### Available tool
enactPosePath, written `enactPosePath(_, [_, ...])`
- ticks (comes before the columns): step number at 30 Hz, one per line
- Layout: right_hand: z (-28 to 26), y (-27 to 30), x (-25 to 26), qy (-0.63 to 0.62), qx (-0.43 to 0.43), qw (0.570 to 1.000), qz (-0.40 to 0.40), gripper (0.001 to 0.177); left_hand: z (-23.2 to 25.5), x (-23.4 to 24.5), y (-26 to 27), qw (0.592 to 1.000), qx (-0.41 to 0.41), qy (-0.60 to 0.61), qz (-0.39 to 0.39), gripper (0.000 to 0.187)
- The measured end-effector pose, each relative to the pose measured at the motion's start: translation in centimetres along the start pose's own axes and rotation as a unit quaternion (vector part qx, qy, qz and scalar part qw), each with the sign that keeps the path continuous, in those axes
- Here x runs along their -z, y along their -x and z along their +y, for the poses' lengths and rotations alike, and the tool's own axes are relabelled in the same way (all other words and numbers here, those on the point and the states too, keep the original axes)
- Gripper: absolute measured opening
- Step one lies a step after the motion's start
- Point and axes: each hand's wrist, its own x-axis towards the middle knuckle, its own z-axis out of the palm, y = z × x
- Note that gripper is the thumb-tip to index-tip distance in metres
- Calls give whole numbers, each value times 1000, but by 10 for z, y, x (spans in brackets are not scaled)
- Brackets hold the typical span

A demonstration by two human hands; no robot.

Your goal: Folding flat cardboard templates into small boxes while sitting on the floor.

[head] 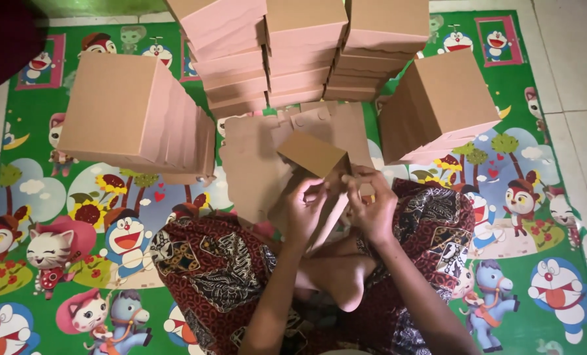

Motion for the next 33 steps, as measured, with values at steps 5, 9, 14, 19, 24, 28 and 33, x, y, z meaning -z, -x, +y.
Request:
enactPosePath(5, [-13,-6,-4,31,28,999,-6,9,1,-5,6,999,11,46,24,14])
enactPosePath(9, [-8,0,1,21,-16,1000,-5,10,2,-8,10,999,2,44,22,14])
enactPosePath(14, [-2,3,3,7,-38,999,3,7,4,-8,8,999,5,37,0,15])
enactPosePath(19, [-23,-7,20,-16,5,998,-66,7,-21,0,11,996,33,78,-21,24])
enactPosePath(24, [-16,-16,28,9,70,991,-109,10,-17,-4,10,997,10,63,-33,25])
enactPosePath(28, [-33,-27,38,87,134,975,-151,8,4,1,11,999,22,33,-32,25])
enactPosePath(33, [-19,-22,40,29,42,983,-175,9,-30,-8,-1,994,65,79,-25,43])
